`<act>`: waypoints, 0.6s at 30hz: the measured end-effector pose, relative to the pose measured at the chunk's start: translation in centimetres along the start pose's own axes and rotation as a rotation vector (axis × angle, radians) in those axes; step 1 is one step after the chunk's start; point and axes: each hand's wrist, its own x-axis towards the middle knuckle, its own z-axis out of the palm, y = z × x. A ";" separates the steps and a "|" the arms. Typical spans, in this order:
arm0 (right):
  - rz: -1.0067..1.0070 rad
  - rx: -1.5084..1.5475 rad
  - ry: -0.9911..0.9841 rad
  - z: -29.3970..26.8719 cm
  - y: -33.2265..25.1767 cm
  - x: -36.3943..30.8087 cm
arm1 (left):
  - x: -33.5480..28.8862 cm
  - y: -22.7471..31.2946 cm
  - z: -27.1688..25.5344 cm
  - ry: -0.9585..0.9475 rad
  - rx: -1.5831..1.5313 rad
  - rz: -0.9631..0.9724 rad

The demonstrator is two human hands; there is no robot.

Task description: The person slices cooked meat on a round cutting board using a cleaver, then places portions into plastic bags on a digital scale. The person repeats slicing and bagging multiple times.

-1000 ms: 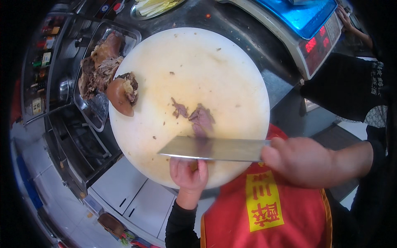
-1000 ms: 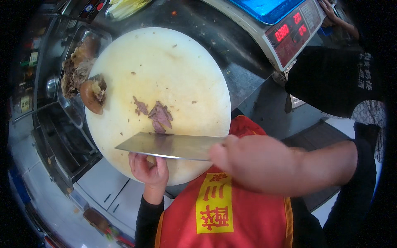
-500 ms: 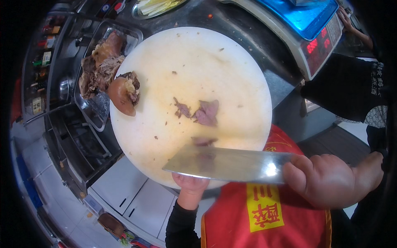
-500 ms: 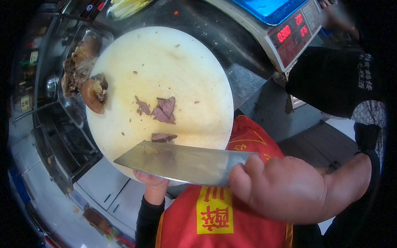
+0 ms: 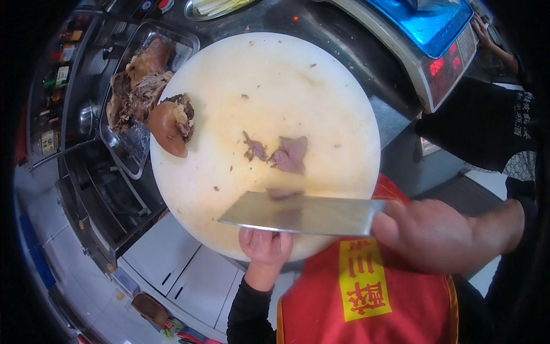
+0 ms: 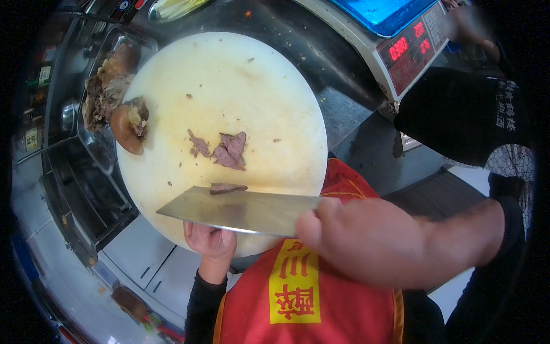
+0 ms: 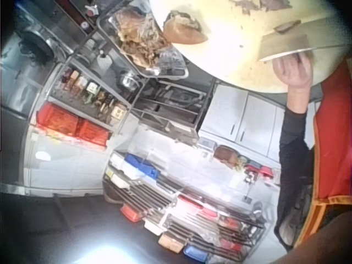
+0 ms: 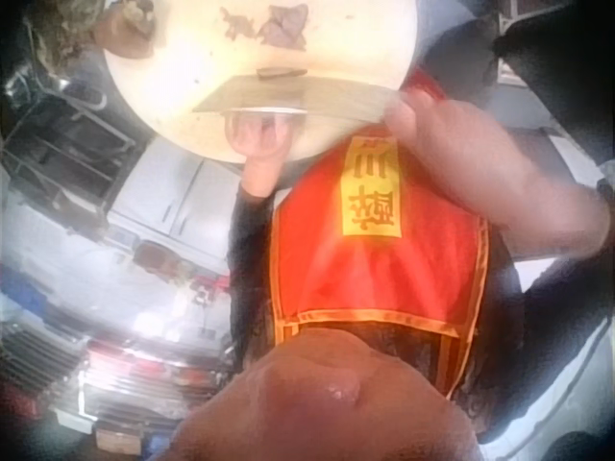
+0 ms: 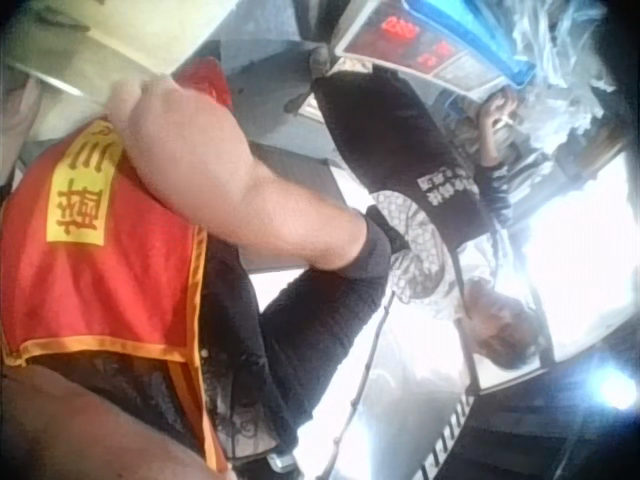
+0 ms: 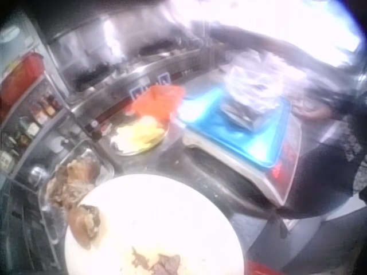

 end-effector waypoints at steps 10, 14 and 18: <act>-0.050 -0.046 0.096 1.4 1.0 1.6 | 0.5 0.2 0.4 0.083 -0.068 -0.038; 0.115 -0.053 -0.082 0.4 2.1 -2.0 | 0.4 0.3 0.3 0.083 -0.026 -0.037; 0.136 -0.045 0.070 1.0 1.7 -3.4 | 0.5 0.4 0.1 0.046 -0.052 -0.068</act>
